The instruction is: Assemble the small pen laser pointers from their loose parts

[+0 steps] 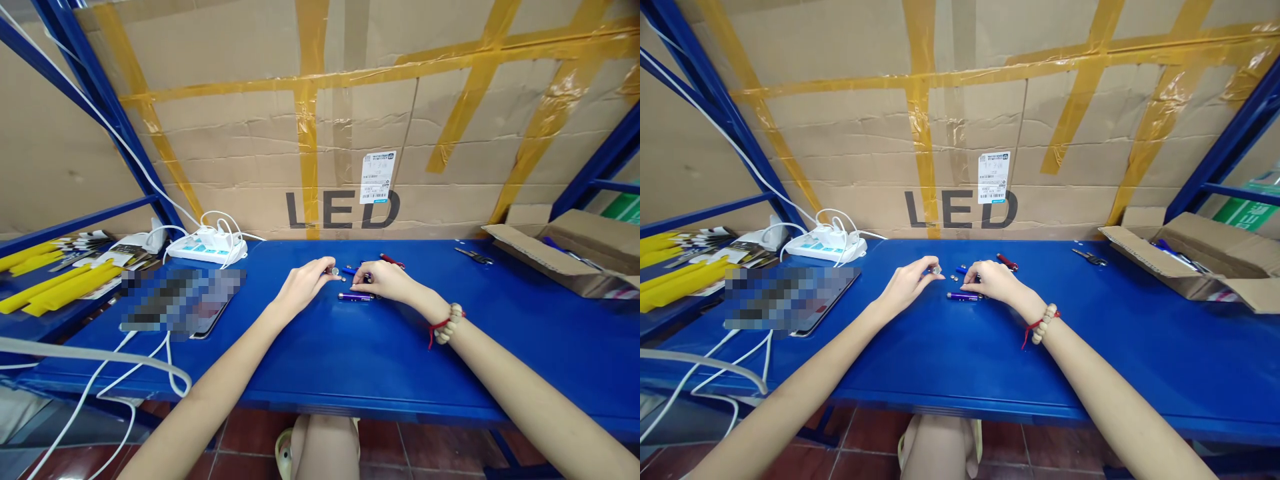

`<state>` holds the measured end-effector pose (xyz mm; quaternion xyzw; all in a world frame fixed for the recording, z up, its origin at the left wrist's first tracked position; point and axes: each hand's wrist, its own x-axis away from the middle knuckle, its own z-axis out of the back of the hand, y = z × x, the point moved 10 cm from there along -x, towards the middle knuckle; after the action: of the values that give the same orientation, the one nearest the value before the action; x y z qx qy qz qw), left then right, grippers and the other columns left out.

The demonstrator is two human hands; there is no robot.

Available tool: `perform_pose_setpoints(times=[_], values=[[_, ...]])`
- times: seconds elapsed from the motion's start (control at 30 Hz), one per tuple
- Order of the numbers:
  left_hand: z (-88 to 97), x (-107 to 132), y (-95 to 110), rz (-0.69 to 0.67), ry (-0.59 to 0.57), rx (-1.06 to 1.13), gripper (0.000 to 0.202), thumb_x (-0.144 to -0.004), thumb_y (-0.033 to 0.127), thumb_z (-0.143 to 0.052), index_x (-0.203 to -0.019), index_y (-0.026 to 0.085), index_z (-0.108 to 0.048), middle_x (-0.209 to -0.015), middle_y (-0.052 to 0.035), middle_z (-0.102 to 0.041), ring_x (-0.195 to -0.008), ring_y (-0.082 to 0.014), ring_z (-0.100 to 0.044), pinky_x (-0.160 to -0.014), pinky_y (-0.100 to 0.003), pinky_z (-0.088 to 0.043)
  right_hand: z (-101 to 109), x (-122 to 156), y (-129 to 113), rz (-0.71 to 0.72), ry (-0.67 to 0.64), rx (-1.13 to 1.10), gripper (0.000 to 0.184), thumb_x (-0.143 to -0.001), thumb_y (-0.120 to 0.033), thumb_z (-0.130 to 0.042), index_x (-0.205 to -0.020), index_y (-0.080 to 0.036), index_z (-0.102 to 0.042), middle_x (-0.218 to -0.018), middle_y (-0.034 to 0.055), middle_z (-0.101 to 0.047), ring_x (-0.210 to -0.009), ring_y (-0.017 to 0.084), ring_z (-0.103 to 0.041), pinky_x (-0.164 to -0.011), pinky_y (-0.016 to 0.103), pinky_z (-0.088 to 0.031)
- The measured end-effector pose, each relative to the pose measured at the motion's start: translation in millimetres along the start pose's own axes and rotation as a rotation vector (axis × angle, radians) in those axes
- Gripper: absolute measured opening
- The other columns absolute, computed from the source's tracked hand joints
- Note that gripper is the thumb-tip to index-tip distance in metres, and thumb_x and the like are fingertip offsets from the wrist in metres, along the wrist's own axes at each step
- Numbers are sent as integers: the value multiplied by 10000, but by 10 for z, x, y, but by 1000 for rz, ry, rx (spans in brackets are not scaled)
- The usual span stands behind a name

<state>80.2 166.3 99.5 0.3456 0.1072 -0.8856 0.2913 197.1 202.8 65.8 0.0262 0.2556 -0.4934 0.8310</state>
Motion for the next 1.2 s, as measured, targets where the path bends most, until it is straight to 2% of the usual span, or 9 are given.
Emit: perform_pose_setpoints(times=[0.23, 0.33, 0.47, 0.6, 0.77, 0.93, 1.0, 1.1, 1.2], values=[[-170, 20, -21, -51, -128, -69, 164, -889, 340, -435, -953, 207, -505, -969, 16, -614, -846, -114, -590, -674, -191, -426, 24, 33, -130, 122, 51, 67, 146, -790, -336, -601, -767, -213, -675, -841, 9, -660, -768, 151, -602, -601, 219, -398], [-199, 26, -58, -35, -137, -78, 181, -908, 338, -395, -983, 215, -505, -1014, 18, -623, -894, -127, -600, -693, -196, -429, 193, 88, -259, 195, 208, 94, 164, -826, -327, -559, -812, -224, -686, -871, 15, -658, -770, 140, -604, -566, 208, -381], [-208, 32, -80, -6, -143, -106, 193, -919, 336, -367, -1007, 220, -494, -1017, 17, -635, -887, -149, -616, -681, -212, -437, 447, 202, -390, 250, 456, -42, 253, -874, -360, -479, -883, -218, -689, -922, 27, -653, -681, 103, -587, -553, 208, -404], [-223, 43, -68, 11, -161, -147, 210, -921, 342, -351, -1020, 212, -483, -1018, 0, -640, -872, -179, -625, -645, -234, -439, 428, 235, -494, 353, 481, -164, 257, -857, -370, -506, -878, -198, -697, -892, 43, -651, -672, 110, -580, -566, 225, -432], [-233, 51, -14, -4, -171, -150, 195, -923, 321, -344, -1003, 207, -480, -1008, -7, -642, -866, -176, -626, -643, -237, -438, 382, 216, -442, 359, 503, -281, 221, -821, -362, -562, -821, -192, -705, -829, 42, -647, -619, 100, -562, -511, 220, -415], [-197, 34, -11, 0, -145, -137, 220, -926, 355, -338, -1038, 217, -467, -1026, -3, -642, -881, -176, -629, -643, -234, -439, 539, 244, -470, 372, 533, -355, 188, -802, -337, -586, -796, -187, -699, -801, 38, -651, -594, 93, -551, -525, 218, -434], [-161, 22, -39, 19, -119, -139, 233, -923, 374, -342, -1053, 222, -461, -1036, -1, -642, -898, -177, -627, -650, -232, -440, 735, 293, -343, 289, 646, -394, 197, -789, -349, -595, -789, -175, -687, -801, 40, -651, -558, 88, -543, -518, 221, -439], [-125, 13, -92, 55, -103, -160, 256, -916, 406, -339, -1036, 216, -463, -958, -1, -657, -846, -177, -636, -607, -228, -425, 1003, 428, 56, 57, 873, -425, 247, -785, -388, -579, -805, -155, -660, -816, 56, -650, -489, 84, -524, -467, 227, -419], [-131, 17, -113, 75, -125, -190, 259, -916, 404, -319, -1005, 208, -463, -876, -2, -658, -759, -178, -638, -563, -232, -398, 1052, 472, 374, -78, 915, -356, 285, -766, -422, -579, -799, -146, -641, -795, 61, -652, -461, 94, -529, -469, 237, -414]])
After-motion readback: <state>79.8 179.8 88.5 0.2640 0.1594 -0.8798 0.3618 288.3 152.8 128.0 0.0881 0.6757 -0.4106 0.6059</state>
